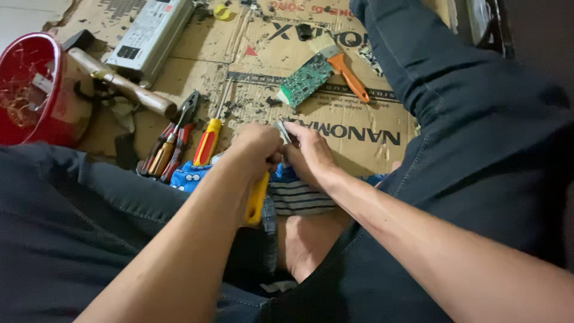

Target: The person sits on the floor and uses a screwdriver to remove screws from a small electronic component. They then use pliers to pull out pins and separate parts of the device. A cat briefly walks into the frame and interacts with the person's leg.

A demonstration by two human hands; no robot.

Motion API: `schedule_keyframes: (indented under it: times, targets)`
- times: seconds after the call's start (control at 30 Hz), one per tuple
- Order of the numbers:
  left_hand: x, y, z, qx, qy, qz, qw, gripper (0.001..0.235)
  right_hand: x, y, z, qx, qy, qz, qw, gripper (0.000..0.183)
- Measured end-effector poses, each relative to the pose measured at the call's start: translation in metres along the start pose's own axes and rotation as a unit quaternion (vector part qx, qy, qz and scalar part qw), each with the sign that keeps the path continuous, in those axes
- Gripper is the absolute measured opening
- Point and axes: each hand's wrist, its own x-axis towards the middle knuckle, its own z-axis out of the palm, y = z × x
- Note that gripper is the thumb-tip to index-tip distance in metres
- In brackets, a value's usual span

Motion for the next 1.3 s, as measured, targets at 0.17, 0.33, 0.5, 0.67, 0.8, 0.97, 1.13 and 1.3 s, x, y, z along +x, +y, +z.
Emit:
schedule_keyframes:
  times: [0.17,0.33,0.5,0.67,0.8,0.97,1.13,1.3]
  targets:
    - [-0.089,0.040,-0.017,-0.265,-0.107,-0.089,0.954,0.028,-0.013,-0.013,-0.009,0.013,0.002,-0.004,1.000,0.034]
    - [-0.058,0.055,-0.009,-0.297,-0.206,-0.031,0.932,0.035,0.007,-0.003,0.001,0.002,0.004,0.072,0.997,0.028]
    - [-0.054,0.020,-0.027,0.049,0.059,0.090,0.993,0.039,0.060,0.091,0.034,0.177,0.041,0.077,0.980,0.025]
    - [-0.075,0.032,-0.059,0.412,0.112,0.215,0.878,0.035,0.013,0.012,0.001,0.140,-0.009,0.152,0.978,0.031]
    - [-0.125,0.044,-0.065,0.497,0.096,0.226,0.833,0.038,0.009,0.001,-0.002,0.006,-0.025,0.174,0.984,0.027]
    - [-0.115,0.036,-0.054,0.529,0.094,0.212,0.817,0.041,0.015,0.013,-0.002,-0.018,-0.028,0.145,0.989,0.027]
    - [-0.124,0.040,-0.055,0.516,0.077,0.201,0.829,0.040,0.015,0.008,0.000,-0.004,-0.017,0.160,0.987,0.025]
    - [-0.125,0.041,-0.051,0.491,0.074,0.216,0.841,0.044,0.023,0.021,0.006,-0.031,-0.012,0.139,0.990,0.026]
